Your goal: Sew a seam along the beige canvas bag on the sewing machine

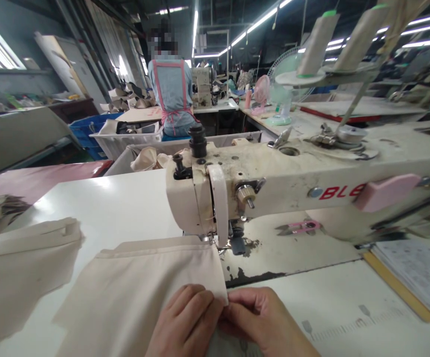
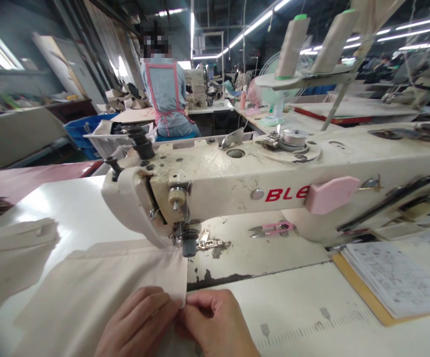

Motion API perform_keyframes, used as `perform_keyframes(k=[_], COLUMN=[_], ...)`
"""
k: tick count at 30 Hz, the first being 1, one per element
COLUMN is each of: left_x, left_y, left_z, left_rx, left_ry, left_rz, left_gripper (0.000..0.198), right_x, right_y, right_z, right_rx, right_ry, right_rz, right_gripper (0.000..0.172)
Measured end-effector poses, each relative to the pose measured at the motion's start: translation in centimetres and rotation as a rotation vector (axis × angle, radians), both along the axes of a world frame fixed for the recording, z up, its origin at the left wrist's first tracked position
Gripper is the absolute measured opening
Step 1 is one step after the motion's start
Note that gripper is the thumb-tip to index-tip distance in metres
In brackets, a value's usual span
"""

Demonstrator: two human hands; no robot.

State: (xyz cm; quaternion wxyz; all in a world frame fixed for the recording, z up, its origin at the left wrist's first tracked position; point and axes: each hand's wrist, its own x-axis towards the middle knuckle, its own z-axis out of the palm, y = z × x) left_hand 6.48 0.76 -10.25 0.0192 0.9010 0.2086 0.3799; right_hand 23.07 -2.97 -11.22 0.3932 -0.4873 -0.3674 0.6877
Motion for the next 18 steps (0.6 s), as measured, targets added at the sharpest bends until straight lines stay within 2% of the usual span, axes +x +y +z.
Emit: perform_keyframes(k=[6,13,16,18], left_x=[0.1,-0.1,-0.3,-0.4], left_y=[-0.1,0.3,0.3,0.2], left_z=[0.1,0.4,0.2,0.1], left_rx=[-0.042,-0.025,-0.034,-0.050], left_ry=[0.016,0.028,0.022,0.016], left_rz=[0.026,0.005,0.015,0.005], left_gripper=[0.014,0.027,0.028,0.028], right_x=[0.2,0.1,0.5,1.0], right_y=[-0.1,-0.1,-0.4,-0.5], right_z=[0.6,0.2,-0.5,-0.7], right_rx=[-0.043,-0.061,-0.021,0.137], right_ry=[0.022,0.084,0.026,-0.166], right_rz=[-0.048,-0.058,-0.001,-0.038], right_gripper=[0.028,0.024,0.015,0.020])
